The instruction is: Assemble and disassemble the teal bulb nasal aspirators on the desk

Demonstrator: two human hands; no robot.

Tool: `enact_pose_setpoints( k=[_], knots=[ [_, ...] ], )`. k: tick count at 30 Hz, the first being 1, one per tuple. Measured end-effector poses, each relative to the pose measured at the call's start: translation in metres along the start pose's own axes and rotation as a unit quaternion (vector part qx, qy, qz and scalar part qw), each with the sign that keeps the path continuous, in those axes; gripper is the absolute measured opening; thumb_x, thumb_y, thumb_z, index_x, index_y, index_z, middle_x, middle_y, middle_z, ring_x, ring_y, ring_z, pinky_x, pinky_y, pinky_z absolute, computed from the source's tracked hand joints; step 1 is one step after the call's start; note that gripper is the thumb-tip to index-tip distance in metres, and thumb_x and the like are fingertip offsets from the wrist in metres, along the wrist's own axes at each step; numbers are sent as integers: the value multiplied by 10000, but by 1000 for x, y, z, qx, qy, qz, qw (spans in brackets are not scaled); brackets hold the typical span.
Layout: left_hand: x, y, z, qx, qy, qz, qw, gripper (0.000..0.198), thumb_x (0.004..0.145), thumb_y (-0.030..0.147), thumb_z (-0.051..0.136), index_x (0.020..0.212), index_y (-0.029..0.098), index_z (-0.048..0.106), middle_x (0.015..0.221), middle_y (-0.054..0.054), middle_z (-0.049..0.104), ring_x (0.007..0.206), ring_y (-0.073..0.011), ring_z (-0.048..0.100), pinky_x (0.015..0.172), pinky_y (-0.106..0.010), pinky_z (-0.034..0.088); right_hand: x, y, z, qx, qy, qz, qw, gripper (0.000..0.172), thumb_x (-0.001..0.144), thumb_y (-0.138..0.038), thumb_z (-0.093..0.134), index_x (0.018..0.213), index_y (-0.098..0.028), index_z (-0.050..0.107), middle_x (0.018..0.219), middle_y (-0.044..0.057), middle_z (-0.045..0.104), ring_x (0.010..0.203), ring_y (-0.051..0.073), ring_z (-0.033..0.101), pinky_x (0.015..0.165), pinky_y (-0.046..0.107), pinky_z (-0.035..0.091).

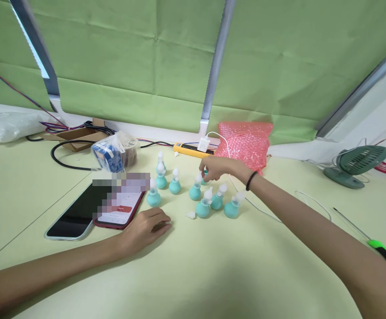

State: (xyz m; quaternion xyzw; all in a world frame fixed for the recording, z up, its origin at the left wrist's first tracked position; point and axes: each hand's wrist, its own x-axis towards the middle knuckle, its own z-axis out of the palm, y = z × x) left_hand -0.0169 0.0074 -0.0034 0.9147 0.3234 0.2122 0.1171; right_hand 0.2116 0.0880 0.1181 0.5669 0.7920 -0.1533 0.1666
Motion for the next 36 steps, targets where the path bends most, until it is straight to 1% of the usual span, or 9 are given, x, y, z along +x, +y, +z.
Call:
enact_pose_setpoints(
  k=[2, 4, 8, 12, 16, 19, 25, 30, 36],
  knots=[
    [-2, -1, 2, -16, 14, 10, 1000, 193, 807, 162, 418, 825, 114, 604, 753, -74, 613, 718, -154, 565, 645, -239, 458, -15, -1, -12, -6, 75, -27, 997, 228, 667, -226, 523, 870, -145, 587, 737, 38, 593, 631, 144, 548, 544, 228, 377],
    [-3, -2, 4, -42, 35, 20, 998, 198, 799, 159, 419, 828, 114, 610, 735, -74, 616, 669, -142, 565, 591, -221, 455, -36, -6, -20, -11, 214, -81, 973, 178, 681, -249, 514, 809, -165, 605, 648, 5, 571, 594, 123, 537, 533, 216, 380],
    [-2, 0, 4, -118, 89, 16, 989, 188, 755, 153, 452, 796, 108, 631, 682, -72, 610, 577, -127, 545, 528, -214, 442, -81, -33, -5, 35, 365, -204, 908, 142, 697, -244, 512, 794, -197, 604, 629, -28, 578, 566, 95, 537, 565, 217, 411],
    [-1, 6, 1, -192, 101, -35, 976, 159, 719, 134, 489, 773, 119, 638, 670, -49, 617, 581, -121, 553, 538, -207, 449, -91, -63, 55, 61, 354, -328, 874, 154, 738, -170, 506, 867, -187, 587, 646, -6, 594, 537, 83, 520, 509, 199, 403],
    [-2, 4, 3, -241, 110, -72, 962, 131, 706, 150, 520, 746, 120, 641, 665, -44, 623, 593, -124, 560, 536, -205, 454, -58, -71, 128, -23, 383, -332, 862, 185, 751, -103, 460, 873, -158, 588, 650, 37, 591, 554, 119, 516, 479, 227, 388],
    [0, -1, 8, -272, 96, -105, 952, 135, 698, 164, 532, 758, 116, 644, 691, -48, 632, 605, -130, 568, 532, -206, 461, -36, -66, 159, 23, 417, -313, 853, 227, 733, -70, 444, 899, -159, 571, 704, 50, 595, 615, 134, 526, 515, 242, 403],
    [5, -7, 13, -341, 41, -167, 924, 157, 685, 199, 556, 764, 99, 648, 731, -62, 645, 639, -149, 585, 558, -219, 478, -29, -60, 163, 159, 421, -273, 850, 205, 706, -181, 545, 910, -165, 554, 762, 58, 585, 700, 160, 535, 610, 281, 428],
    [4, -6, 12, -327, 26, -130, 936, 174, 701, 189, 538, 800, 109, 656, 710, -54, 632, 618, -135, 570, 561, -217, 465, -25, -61, 169, 201, 450, -221, 842, 78, 727, -187, 535, 802, -168, 536, 641, 20, 560, 582, 128, 511, 536, 247, 404],
    [3, -3, 10, -291, 15, -107, 951, 170, 708, 154, 513, 803, 127, 652, 717, -39, 628, 614, -122, 558, 566, -206, 450, -28, -65, 171, 229, 427, -213, 848, 272, 761, -150, 469, 1032, -176, 478, 673, 6, 550, 576, 117, 501, 547, 233, 414]
  ],
)
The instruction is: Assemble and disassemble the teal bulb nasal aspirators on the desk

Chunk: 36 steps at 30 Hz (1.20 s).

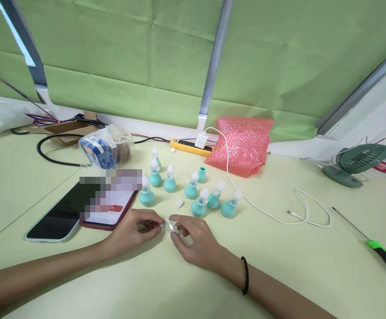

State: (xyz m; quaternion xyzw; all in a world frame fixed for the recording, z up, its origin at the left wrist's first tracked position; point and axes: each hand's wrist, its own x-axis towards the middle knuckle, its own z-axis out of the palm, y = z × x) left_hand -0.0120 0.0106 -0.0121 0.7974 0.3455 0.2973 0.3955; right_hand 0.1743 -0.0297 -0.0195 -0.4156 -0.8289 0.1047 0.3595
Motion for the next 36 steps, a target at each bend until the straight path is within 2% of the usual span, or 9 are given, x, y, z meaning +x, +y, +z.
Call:
enact_pose_setpoints(
  k=[4, 7, 11, 14, 19, 21, 26, 32, 36],
  knots=[
    [1, 1, 0, 30, -23, 26, 999, 162, 712, 132, 497, 767, 135, 649, 685, -27, 612, 597, -114, 541, 538, -196, 427, 1, -2, -3, -23, -60, -29, 998, 346, 789, -72, 365, 1085, -207, 485, 693, 24, 527, 614, 132, 488, 540, 238, 400],
    [1, 2, 0, 50, -26, 43, 998, 166, 705, 114, 492, 767, 129, 645, 685, -28, 605, 588, -111, 532, 547, -200, 423, 0, -3, -5, -33, -56, -32, 997, 338, 770, -73, 378, 1054, -203, 505, 719, 34, 503, 636, 139, 480, 549, 249, 403],
    [-1, 4, 0, 68, -18, 46, 996, 200, 696, 93, 484, 807, 137, 644, 696, -28, 610, 595, -112, 533, 544, -200, 413, -3, -12, -7, -37, -1, -15, 999, 398, 714, -231, 511, 1102, -162, 457, 855, 78, 482, 743, 177, 496, 613, 300, 431],
    [-1, 4, -1, 72, -19, 52, 996, 199, 694, 82, 478, 787, 141, 644, 683, -22, 610, 585, -108, 532, 528, -193, 404, -5, -20, -5, -69, -29, 5, 997, 505, 655, -356, 582, 1116, -186, 466, 895, 83, 484, 719, 180, 505, 578, 298, 428],
    [0, 3, 0, 63, 5, 60, 996, 171, 705, 106, 492, 784, 133, 641, 705, -33, 619, 613, -119, 549, 560, -204, 425, -5, -16, 1, -63, -65, 15, 996, 194, 713, -228, 537, 900, -207, 583, 716, 21, 526, 607, 127, 507, 526, 231, 401],
    [0, 4, -1, 54, 14, 62, 996, 166, 716, 119, 489, 785, 131, 639, 711, -38, 620, 621, -124, 554, 565, -208, 432, -5, -11, 3, -21, -43, 5, 999, 204, 732, -175, 511, 921, -214, 580, 747, 24, 527, 576, 107, 503, 505, 215, 406],
    [-3, 6, -1, 37, 32, 82, 995, 159, 720, 119, 492, 791, 126, 634, 713, -44, 620, 630, -126, 564, 580, -207, 445, -5, -6, 6, 35, 42, -20, 998, 323, 742, -63, 445, 971, -252, 572, 912, 56, 523, 667, 113, 553, 548, 221, 461],
    [-3, 5, -1, 40, 25, 100, 994, 153, 722, 111, 497, 791, 121, 633, 709, -46, 622, 622, -123, 565, 582, -206, 453, -4, -10, 3, 70, 39, -28, 996, 242, 695, -108, 554, 920, -186, 594, 970, 93, 567, 847, 173, 585, 725, 277, 498],
    [-3, 7, -1, 37, 26, 107, 993, 153, 725, 127, 501, 812, 124, 627, 713, -38, 633, 616, -118, 566, 579, -202, 456, -1, -9, 3, 82, 37, -22, 996, 118, 716, -109, 548, 793, -187, 591, 897, 73, 612, 814, 161, 598, 701, 266, 504]
  ],
)
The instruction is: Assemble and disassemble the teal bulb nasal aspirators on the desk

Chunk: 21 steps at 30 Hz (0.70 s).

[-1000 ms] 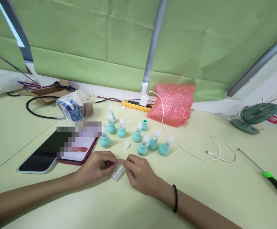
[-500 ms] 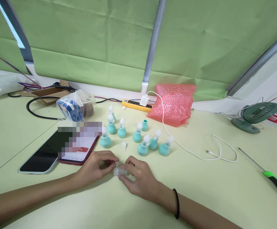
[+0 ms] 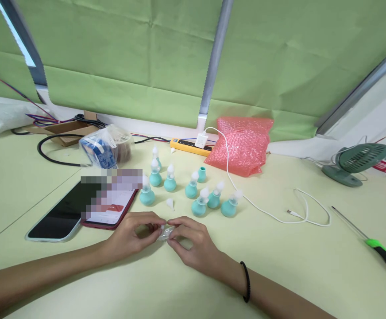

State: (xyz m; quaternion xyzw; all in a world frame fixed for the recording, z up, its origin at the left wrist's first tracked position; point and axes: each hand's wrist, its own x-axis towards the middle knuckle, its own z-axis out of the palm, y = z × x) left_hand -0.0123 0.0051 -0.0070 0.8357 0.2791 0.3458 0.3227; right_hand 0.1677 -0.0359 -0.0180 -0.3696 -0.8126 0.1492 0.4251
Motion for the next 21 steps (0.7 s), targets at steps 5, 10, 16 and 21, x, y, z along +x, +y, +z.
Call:
enact_pose_setpoints(
  k=[5, 10, 16, 21],
  knots=[
    [-2, 1, 0, -10, 14, 11, 1000, 127, 713, 146, 523, 797, 127, 616, 725, -38, 638, 625, -122, 570, 596, -212, 465, -1, 0, 0, 13, -4, 37, 999, 174, 715, -143, 562, 880, -198, 544, 807, 33, 639, 733, 147, 613, 665, 255, 512],
    [-3, 2, -1, -8, 23, 68, 997, 146, 716, 144, 533, 822, 130, 633, 720, -64, 644, 667, -146, 579, 600, -234, 467, -3, 0, 2, 77, 8, 84, 993, 307, 683, -160, 602, 961, -195, 476, 823, 40, 635, 699, 144, 628, 638, 250, 546],
    [0, 4, -3, -14, 27, 85, 996, 156, 723, 170, 552, 846, 137, 643, 742, -76, 653, 662, -149, 585, 588, -241, 473, -4, 1, 3, 100, 6, 102, 990, 308, 680, -166, 607, 954, -195, 469, 840, 49, 632, 739, 159, 630, 637, 269, 561],
    [-1, 3, -2, -19, 12, 85, 996, 115, 728, 172, 561, 774, 135, 660, 693, -70, 658, 653, -155, 583, 598, -259, 478, -4, 1, 3, 108, 2, 106, 988, 275, 677, -147, 604, 926, -189, 494, 831, 37, 628, 703, 147, 629, 640, 273, 562]
  ],
)
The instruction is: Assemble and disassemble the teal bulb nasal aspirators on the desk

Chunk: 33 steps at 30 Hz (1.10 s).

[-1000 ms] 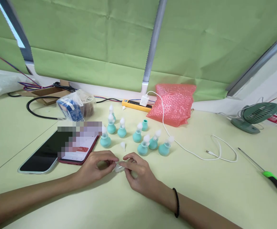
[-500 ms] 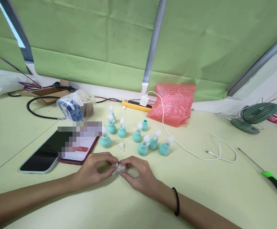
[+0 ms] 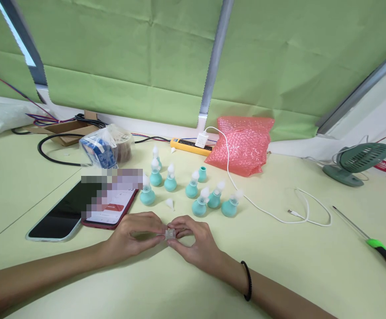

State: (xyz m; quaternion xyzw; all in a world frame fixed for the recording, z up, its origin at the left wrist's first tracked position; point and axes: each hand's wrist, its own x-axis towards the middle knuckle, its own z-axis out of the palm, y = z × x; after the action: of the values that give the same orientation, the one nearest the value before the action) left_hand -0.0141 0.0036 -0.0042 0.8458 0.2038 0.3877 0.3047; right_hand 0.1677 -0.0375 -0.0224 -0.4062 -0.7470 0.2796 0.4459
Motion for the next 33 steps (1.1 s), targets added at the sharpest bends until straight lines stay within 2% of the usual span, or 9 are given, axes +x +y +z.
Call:
enact_pose_setpoints(
  k=[7, 18, 33],
  knots=[
    [-1, -3, 1, 7, 9, 18, 1000, 155, 724, 151, 555, 846, 155, 652, 728, -59, 669, 633, -150, 565, 607, -285, 471, 1, 0, 1, 1, 1, 7, 1000, 247, 690, -165, 597, 917, -190, 503, 826, 32, 625, 683, 140, 625, 634, 272, 561],
    [-1, -5, 4, 31, 6, 66, 997, 147, 742, 102, 524, 850, 148, 612, 751, -52, 647, 666, -145, 544, 654, -308, 443, 1, 1, 1, -2, 6, 2, 1000, 236, 688, -159, 594, 906, -192, 510, 816, 27, 623, 648, 130, 619, 621, 266, 561],
    [-8, -8, 4, 188, -8, 115, 975, 218, 733, 72, 479, 913, 130, 586, 805, -82, 597, 773, -189, 476, 628, -309, 445, 2, -1, -1, -35, 7, -7, 999, 215, 680, -176, 599, 886, -185, 536, 734, 15, 618, 581, 114, 578, 562, 239, 516]
  ],
)
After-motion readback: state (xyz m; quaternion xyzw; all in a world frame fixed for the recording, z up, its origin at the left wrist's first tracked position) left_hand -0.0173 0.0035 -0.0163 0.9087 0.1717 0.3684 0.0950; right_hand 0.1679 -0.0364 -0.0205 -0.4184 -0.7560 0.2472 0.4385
